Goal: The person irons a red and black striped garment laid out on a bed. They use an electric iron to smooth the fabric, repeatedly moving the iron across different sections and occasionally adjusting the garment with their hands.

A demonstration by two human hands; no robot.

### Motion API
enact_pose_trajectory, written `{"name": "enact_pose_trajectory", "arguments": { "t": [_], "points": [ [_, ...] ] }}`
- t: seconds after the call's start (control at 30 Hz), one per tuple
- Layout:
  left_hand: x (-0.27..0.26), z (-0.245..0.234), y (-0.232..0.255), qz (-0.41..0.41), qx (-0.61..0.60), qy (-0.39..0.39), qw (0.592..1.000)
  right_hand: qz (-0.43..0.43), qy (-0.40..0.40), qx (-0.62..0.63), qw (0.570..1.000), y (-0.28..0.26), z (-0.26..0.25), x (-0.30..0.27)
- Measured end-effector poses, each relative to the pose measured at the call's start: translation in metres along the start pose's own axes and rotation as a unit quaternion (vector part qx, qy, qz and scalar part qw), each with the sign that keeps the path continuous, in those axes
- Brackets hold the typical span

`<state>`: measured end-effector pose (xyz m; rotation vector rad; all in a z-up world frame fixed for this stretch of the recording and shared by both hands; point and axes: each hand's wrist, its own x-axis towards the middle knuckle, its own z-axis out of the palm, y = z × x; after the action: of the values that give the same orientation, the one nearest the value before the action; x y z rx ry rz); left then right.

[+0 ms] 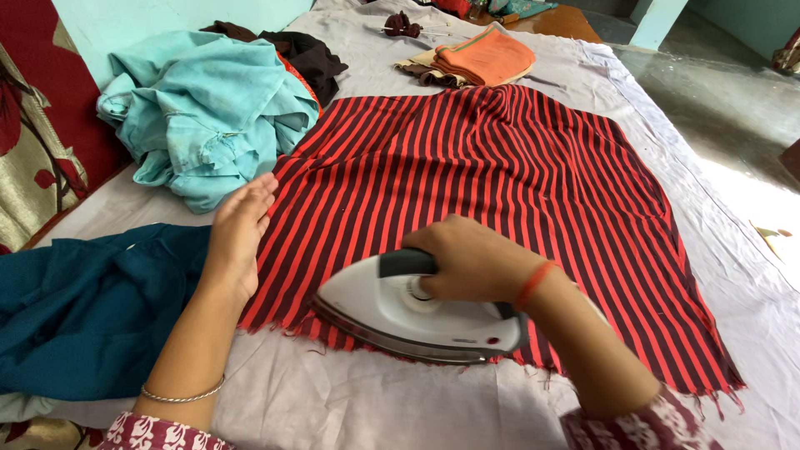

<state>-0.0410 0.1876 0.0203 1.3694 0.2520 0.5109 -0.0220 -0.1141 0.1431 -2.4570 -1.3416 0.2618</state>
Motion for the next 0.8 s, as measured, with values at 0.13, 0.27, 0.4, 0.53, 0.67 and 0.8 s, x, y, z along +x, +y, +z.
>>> {"name": "enact_pose_trajectory", "arguments": {
  "t": [0.13,0.27,0.4,0.53,0.67,0.8],
  "points": [
    [-0.004,-0.002,0.011,0.025,-0.134,0.013,0.991,0.059,-0.004,-0.004,0.998,-0.002,-0.001,-0.002],
    [-0.009,0.003,0.016,0.064,-0.144,0.023,0.987,0.047,0.003,-0.018,0.999,-0.005,0.006,0.015],
    [-0.01,0.0,0.017,0.081,-0.156,0.028,0.984,-0.01,0.03,-0.014,0.999,-0.013,0.021,0.049],
    [-0.009,-0.004,0.016,0.078,-0.138,0.05,0.986,-0.019,0.042,-0.033,0.998,-0.024,0.027,0.071],
    [-0.008,-0.004,0.014,0.079,-0.118,0.055,0.988,-0.014,0.038,-0.027,0.999,-0.019,0.022,0.062],
    [-0.014,-0.001,0.015,0.085,-0.11,0.032,0.99,0.06,0.025,-0.002,0.998,0.001,0.01,0.033]
  ]
}}
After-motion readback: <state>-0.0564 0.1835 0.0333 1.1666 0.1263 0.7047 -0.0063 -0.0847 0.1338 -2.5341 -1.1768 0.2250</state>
